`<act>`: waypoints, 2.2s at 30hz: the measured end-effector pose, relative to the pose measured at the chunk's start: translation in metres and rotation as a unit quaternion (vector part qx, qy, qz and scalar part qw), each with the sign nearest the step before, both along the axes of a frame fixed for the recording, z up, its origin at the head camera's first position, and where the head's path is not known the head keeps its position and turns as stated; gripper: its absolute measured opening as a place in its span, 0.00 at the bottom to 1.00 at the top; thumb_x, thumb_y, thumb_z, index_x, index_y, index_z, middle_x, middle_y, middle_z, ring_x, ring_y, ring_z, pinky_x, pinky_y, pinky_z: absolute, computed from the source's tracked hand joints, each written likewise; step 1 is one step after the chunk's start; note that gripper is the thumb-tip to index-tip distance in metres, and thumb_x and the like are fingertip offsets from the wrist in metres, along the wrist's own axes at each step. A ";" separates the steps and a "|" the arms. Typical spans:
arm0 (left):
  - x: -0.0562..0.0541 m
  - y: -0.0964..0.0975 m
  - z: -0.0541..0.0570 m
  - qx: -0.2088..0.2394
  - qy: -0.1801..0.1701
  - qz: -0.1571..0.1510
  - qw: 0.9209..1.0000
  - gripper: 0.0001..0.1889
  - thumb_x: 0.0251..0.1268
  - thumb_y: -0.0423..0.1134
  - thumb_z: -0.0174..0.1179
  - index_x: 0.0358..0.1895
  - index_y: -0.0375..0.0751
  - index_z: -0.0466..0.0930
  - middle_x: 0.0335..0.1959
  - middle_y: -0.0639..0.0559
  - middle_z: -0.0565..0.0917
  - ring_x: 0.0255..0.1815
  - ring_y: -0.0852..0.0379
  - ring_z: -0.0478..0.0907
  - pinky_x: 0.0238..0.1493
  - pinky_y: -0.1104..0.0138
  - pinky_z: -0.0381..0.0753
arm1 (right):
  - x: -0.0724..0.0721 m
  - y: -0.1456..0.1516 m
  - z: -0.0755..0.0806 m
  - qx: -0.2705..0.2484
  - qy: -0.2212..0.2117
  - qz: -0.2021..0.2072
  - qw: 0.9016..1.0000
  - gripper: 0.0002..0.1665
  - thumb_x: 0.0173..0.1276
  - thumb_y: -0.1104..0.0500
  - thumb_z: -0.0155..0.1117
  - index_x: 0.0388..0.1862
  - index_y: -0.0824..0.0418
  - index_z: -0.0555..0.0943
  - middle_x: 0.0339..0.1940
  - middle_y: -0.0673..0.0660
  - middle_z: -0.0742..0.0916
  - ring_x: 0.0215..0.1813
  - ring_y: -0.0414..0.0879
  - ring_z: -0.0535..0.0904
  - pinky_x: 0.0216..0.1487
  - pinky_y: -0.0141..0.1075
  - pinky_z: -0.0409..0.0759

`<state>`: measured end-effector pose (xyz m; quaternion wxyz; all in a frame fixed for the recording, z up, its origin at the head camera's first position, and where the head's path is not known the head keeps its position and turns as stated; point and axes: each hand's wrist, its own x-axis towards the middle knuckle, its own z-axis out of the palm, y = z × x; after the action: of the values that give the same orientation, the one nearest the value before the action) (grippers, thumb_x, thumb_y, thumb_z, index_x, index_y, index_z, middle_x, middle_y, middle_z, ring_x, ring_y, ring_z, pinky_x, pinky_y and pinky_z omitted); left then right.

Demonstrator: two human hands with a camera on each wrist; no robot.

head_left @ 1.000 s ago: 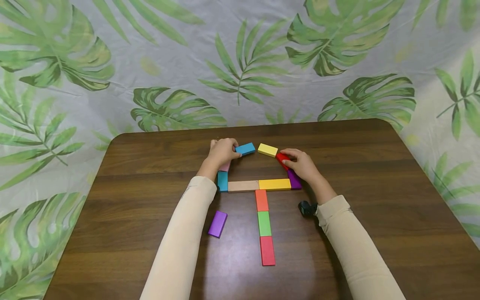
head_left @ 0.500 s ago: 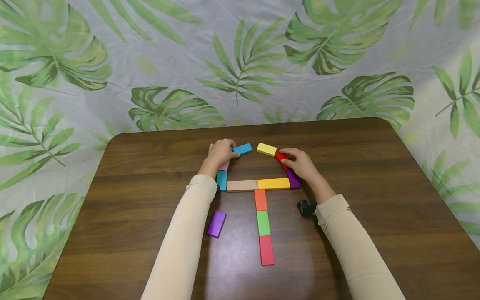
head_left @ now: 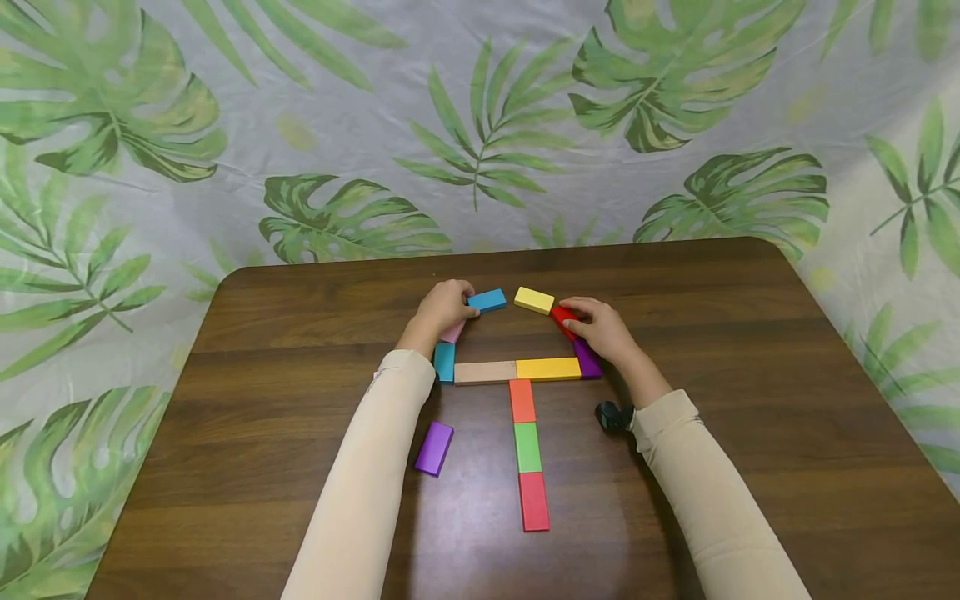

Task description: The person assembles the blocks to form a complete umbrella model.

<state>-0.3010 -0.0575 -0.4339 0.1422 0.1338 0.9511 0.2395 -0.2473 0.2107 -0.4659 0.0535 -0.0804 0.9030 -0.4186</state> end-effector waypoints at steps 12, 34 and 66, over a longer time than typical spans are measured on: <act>0.000 0.002 0.002 -0.015 0.013 -0.015 1.000 0.19 0.56 0.42 0.62 0.51 0.40 0.76 0.39 0.46 0.77 0.38 0.52 0.71 0.42 0.60 0.71 | 0.000 0.000 0.000 0.001 -0.002 -0.004 1.000 0.22 0.64 0.65 0.56 0.59 0.61 0.73 0.60 0.62 0.71 0.54 0.56 0.70 0.49 0.48 0.71; 0.000 0.001 0.003 -0.008 0.012 -0.034 0.999 0.20 0.55 0.42 0.63 0.50 0.37 0.75 0.38 0.45 0.76 0.37 0.52 0.70 0.42 0.62 0.70 | 0.001 -0.001 0.001 -0.001 -0.009 -0.006 1.000 0.22 0.65 0.65 0.56 0.59 0.61 0.72 0.61 0.61 0.71 0.54 0.57 0.70 0.49 0.47 0.71; -0.006 0.056 0.019 -0.080 0.045 -0.126 0.988 0.21 0.65 0.40 0.52 0.62 0.54 0.68 0.64 0.54 0.63 0.61 0.47 0.58 0.57 0.56 0.58 | 0.003 -0.002 0.006 0.005 -0.006 -0.006 1.000 0.22 0.64 0.63 0.57 0.58 0.61 0.73 0.61 0.62 0.71 0.58 0.57 0.67 0.53 0.48 0.68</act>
<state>-0.3073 -0.0019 -0.4149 0.1383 0.2513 0.9482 0.1366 -0.2445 0.2087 -0.4600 0.0568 -0.0725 0.9052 -0.4149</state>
